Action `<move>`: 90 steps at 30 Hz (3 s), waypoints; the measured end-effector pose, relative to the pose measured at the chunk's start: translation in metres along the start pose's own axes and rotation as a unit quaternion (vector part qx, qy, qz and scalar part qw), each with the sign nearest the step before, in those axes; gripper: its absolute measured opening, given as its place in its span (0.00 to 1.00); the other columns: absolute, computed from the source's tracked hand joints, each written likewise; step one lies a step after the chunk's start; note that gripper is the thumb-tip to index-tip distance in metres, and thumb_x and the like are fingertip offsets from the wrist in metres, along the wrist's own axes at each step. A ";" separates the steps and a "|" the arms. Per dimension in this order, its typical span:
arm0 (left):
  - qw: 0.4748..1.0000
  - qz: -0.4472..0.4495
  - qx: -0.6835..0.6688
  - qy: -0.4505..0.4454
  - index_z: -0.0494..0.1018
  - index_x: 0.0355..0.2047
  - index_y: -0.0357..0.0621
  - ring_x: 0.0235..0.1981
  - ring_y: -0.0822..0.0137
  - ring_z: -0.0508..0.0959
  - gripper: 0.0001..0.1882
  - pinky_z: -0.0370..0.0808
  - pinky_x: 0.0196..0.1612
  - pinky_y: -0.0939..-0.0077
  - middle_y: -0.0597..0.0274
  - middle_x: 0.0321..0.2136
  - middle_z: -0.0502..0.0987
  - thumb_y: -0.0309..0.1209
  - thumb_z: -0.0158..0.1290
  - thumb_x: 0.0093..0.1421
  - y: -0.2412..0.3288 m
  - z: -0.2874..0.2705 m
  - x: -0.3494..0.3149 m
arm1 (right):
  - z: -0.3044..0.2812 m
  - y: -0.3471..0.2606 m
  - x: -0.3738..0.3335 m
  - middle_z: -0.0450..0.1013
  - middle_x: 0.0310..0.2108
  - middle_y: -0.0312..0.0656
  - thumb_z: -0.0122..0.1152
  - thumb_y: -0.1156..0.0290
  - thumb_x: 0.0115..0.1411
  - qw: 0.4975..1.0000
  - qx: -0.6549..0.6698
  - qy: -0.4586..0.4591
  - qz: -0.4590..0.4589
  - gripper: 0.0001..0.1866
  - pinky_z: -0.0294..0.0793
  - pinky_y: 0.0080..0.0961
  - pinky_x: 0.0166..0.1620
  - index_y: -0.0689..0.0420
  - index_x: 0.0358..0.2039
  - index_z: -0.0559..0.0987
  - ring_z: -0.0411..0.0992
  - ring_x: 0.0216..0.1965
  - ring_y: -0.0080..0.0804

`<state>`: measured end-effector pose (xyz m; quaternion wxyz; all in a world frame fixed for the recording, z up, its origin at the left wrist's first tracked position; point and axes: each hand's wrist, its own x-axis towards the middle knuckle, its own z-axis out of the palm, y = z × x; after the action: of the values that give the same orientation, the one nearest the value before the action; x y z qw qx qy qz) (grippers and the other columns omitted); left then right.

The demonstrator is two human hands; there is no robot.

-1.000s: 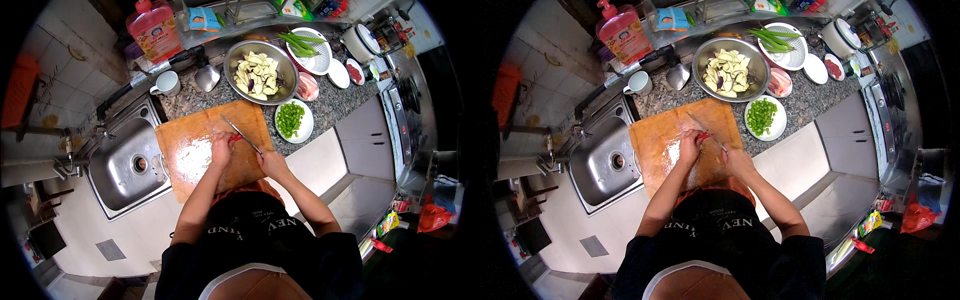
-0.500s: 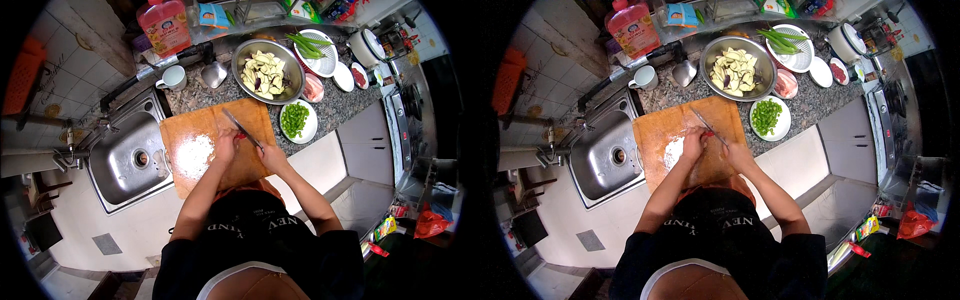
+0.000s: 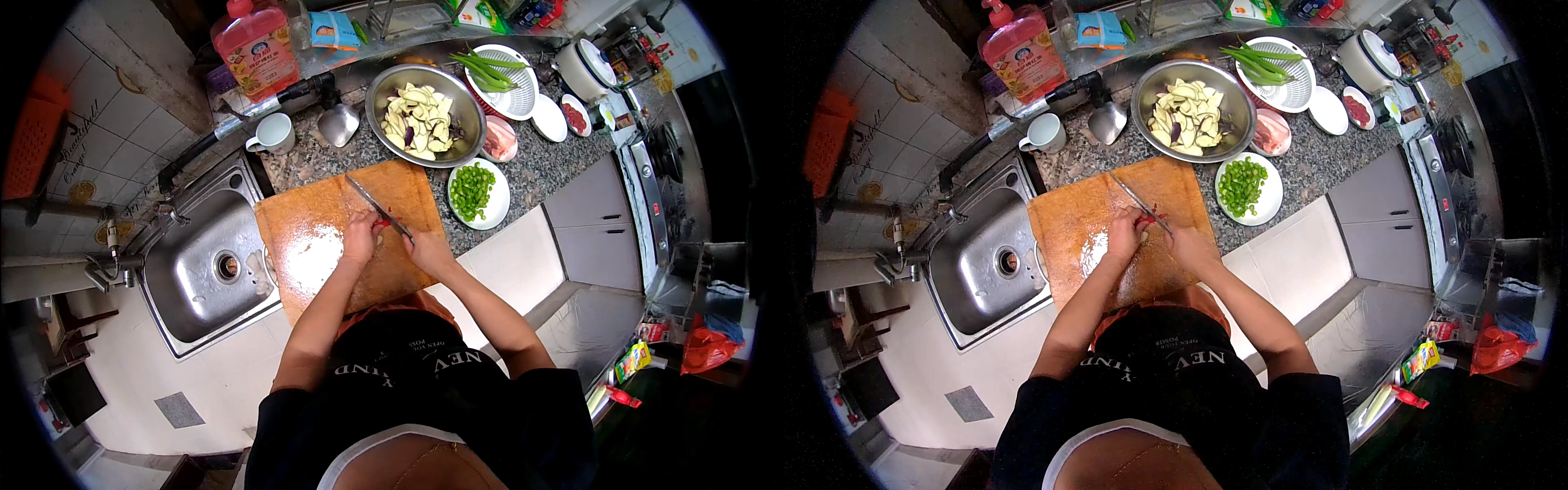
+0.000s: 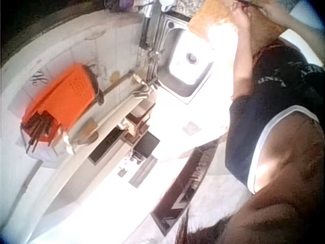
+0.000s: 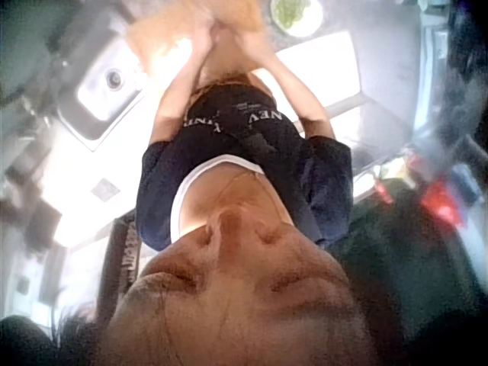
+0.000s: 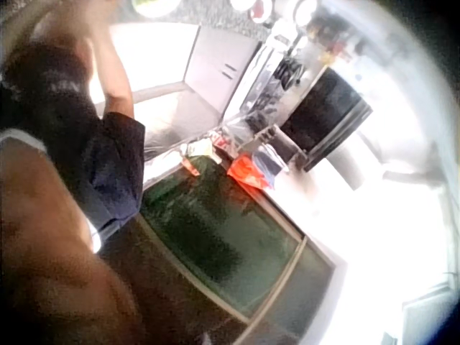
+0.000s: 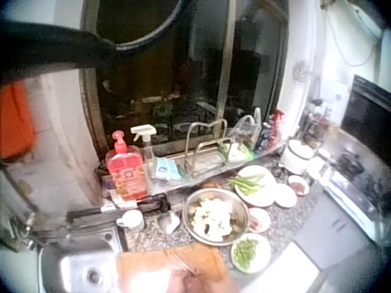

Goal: The person peels a garlic clove by hand, washes it in a sink, and then uses a cleaver to crush the garlic on a wooden cutting board.

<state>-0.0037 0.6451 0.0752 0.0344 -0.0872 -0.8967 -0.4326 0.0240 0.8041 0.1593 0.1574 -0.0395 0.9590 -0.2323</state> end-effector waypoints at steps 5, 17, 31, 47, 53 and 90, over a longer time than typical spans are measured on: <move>0.999 0.027 -0.014 0.014 0.72 0.23 0.41 0.30 0.55 0.71 0.06 0.69 0.35 0.66 0.58 0.23 0.72 0.22 0.56 0.42 0.000 -0.006 -0.001 | -0.016 -0.010 -0.003 0.71 0.23 0.56 0.48 0.64 0.57 1.000 0.007 0.010 -0.008 0.11 0.69 0.48 0.31 0.57 0.32 0.74 0.70 0.26 0.56; 0.996 0.078 -0.040 -0.016 0.74 0.26 0.38 0.27 0.55 0.74 0.06 0.71 0.32 0.68 0.55 0.24 0.74 0.25 0.57 0.46 -0.017 -0.006 0.000 | -0.004 -0.013 0.005 0.72 0.24 0.56 0.47 0.63 0.57 1.000 0.010 -0.012 -0.006 0.12 0.69 0.48 0.32 0.56 0.37 0.73 0.71 0.28 0.56; 0.996 0.075 -0.028 -0.046 0.73 0.28 0.38 0.29 0.51 0.74 0.06 0.71 0.34 0.63 0.50 0.25 0.73 0.23 0.52 0.48 -0.011 -0.012 -0.004 | 0.001 -0.014 0.003 0.72 0.24 0.56 0.48 0.64 0.57 1.000 0.007 0.000 -0.009 0.11 0.69 0.47 0.33 0.57 0.34 0.72 0.70 0.29 0.56; 0.996 0.062 -0.037 -0.048 0.72 0.24 0.40 0.28 0.53 0.74 0.02 0.72 0.32 0.63 0.55 0.24 0.73 0.25 0.53 0.48 -0.011 -0.011 -0.006 | 0.006 -0.007 -0.002 0.71 0.23 0.57 0.47 0.64 0.57 1.000 0.007 -0.020 -0.015 0.12 0.69 0.48 0.33 0.58 0.35 0.74 0.70 0.28 0.55; 0.995 0.083 -0.025 -0.042 0.74 0.25 0.40 0.28 0.52 0.74 0.03 0.72 0.33 0.65 0.54 0.24 0.74 0.23 0.55 0.47 -0.005 -0.019 -0.004 | 0.007 -0.014 0.012 0.71 0.24 0.57 0.48 0.64 0.57 0.997 0.055 0.022 -0.047 0.12 0.69 0.46 0.33 0.57 0.35 0.74 0.71 0.28 0.55; 0.995 0.050 0.016 -0.081 0.72 0.23 0.39 0.30 0.52 0.74 0.03 0.71 0.36 0.64 0.52 0.25 0.74 0.25 0.55 0.48 -0.002 -0.022 0.001 | 0.018 -0.006 0.024 0.73 0.26 0.52 0.49 0.65 0.55 0.995 0.086 0.051 -0.022 0.11 0.70 0.42 0.32 0.57 0.34 0.75 0.71 0.29 0.52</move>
<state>-0.0055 0.6272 0.0873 -0.0154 -0.1664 -0.8980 -0.4070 0.0067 0.7876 0.1400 0.1060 -0.0352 0.9410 -0.3194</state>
